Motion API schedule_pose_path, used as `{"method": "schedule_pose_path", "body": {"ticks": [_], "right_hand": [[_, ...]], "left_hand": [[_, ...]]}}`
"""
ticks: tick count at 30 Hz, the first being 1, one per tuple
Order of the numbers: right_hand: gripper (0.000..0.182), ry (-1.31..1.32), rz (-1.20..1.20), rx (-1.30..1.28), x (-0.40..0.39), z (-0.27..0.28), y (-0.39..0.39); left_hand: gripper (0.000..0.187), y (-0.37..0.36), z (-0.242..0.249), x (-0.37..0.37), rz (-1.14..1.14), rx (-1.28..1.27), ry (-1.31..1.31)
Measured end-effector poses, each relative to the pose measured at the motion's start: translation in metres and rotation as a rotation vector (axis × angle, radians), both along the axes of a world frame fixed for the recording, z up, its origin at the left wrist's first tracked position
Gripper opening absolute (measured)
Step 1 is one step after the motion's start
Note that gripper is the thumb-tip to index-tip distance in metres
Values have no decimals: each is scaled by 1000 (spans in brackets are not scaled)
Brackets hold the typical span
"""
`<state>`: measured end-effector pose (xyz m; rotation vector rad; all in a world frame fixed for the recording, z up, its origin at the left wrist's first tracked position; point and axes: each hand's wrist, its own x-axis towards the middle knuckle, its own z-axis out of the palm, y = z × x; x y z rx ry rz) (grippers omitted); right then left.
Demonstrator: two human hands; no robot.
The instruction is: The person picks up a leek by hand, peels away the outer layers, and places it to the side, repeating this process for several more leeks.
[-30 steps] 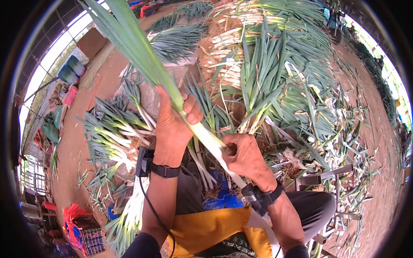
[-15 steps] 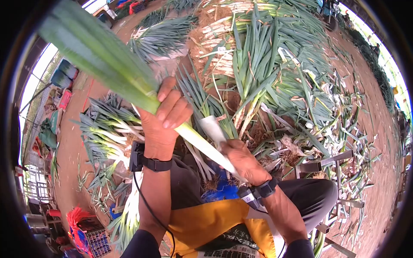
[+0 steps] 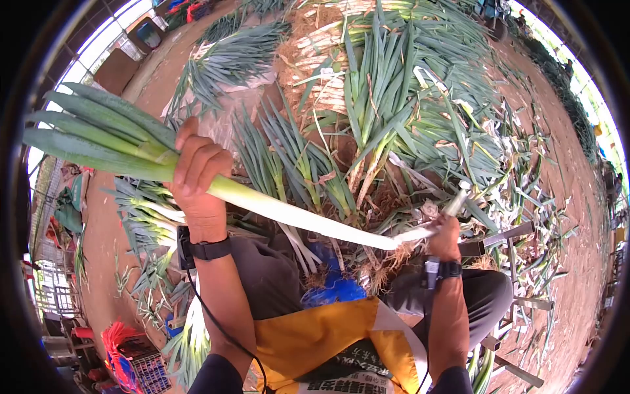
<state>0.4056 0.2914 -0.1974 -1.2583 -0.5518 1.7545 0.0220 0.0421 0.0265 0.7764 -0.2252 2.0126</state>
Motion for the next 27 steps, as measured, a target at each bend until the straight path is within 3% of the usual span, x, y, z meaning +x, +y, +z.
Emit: {"method": "schedule_pose_path", "body": {"ticks": [1,2,4,5,9,11,13,20,27], "right_hand": [[18,-112,-95,-74,10,8,4],[19,-107,-118,93,44,-38,28],[23,-162,-61,317,56,-26,29],[25,-193,-48,443,43,8,18],[25,-125,495,578,-52,149,-69],[38,-373,872,779,-71,161,-93],[46,-457,892,1270,-94,156,-118],[41,-581,645,1418,-111,127,-140],[33,-630,660,1429,-107,127,-140]], "left_hand": [[27,-3,4,0,22,-12,-38],[23,-7,8,0,44,-27,-76],[22,-12,10,-2,87,-56,-120],[23,-12,10,-2,97,-65,-117],[29,-5,7,1,154,-118,-87],[34,0,5,4,175,-148,-70],[41,2,1,6,189,-177,-61],[62,-1,-11,-2,242,-299,-88],[71,1,-13,-3,296,-355,-72]]}}
